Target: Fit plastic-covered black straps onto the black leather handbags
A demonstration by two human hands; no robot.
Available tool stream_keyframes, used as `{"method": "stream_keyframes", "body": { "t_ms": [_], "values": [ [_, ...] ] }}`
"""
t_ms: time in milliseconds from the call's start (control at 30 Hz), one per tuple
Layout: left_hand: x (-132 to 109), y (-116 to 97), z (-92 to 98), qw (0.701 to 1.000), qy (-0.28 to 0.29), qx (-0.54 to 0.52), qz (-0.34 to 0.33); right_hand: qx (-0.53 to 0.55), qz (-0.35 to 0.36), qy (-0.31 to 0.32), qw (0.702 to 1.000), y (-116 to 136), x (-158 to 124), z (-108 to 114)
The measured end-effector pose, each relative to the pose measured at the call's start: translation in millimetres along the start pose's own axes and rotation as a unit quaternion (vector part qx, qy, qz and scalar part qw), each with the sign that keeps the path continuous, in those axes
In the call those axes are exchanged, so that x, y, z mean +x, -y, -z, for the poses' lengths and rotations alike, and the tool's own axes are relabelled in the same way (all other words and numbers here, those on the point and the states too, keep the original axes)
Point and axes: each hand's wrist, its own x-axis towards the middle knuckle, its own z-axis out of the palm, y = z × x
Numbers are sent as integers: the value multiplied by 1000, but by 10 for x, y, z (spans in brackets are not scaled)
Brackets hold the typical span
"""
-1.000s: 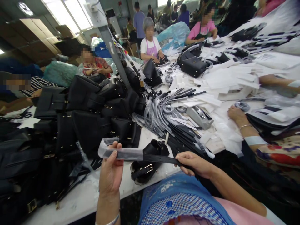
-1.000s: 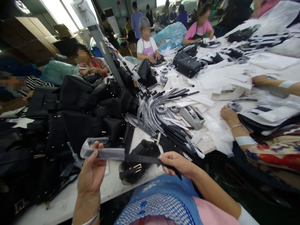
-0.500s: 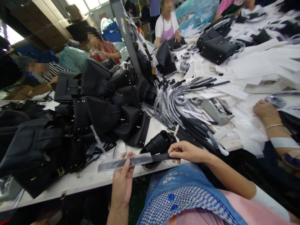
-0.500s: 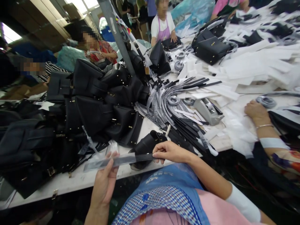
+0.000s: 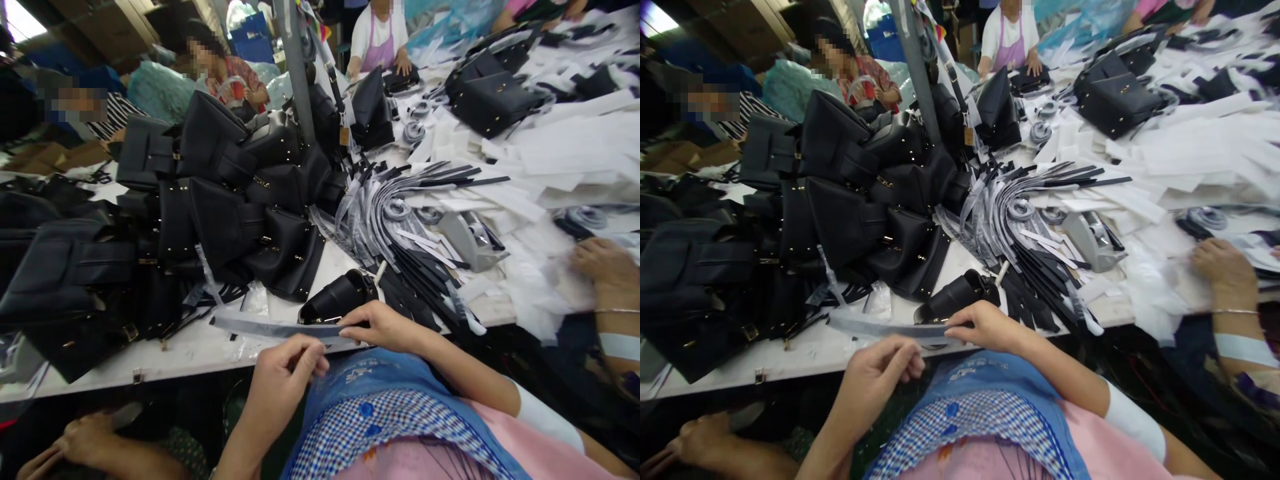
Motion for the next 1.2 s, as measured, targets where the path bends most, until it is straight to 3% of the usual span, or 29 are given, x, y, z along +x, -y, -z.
{"method": "stream_keyframes", "body": {
  "t_ms": [67,100,167,233,333,567,700,900,1033,1200],
  "values": [
    [114,-62,-50,986,-85,83,-114,1,5,13,1000,45,-10,7],
    [189,-54,-90,976,-85,127,-154,1,7,21,1000,59,-15,12],
    [337,23,-166,963,-8,201,-181,-8,13,34,999,61,-35,36],
    [447,138,-193,951,75,250,-165,-23,9,43,999,23,-67,84],
    [525,304,-79,946,136,262,-134,-30,-29,56,998,-97,-140,192],
    [566,660,551,959,148,240,-44,0,-128,28,991,-444,-405,523],
    [518,756,709,964,168,208,-8,25,-151,15,988,-507,-513,676],
    [553,663,580,959,220,176,-21,49,-135,32,989,-487,-476,668],
    [635,525,407,951,284,118,-35,40,-124,64,989,-446,-377,586],
    [727,288,113,940,309,115,-92,52,-80,107,990,-261,-202,440]
  ]
}}
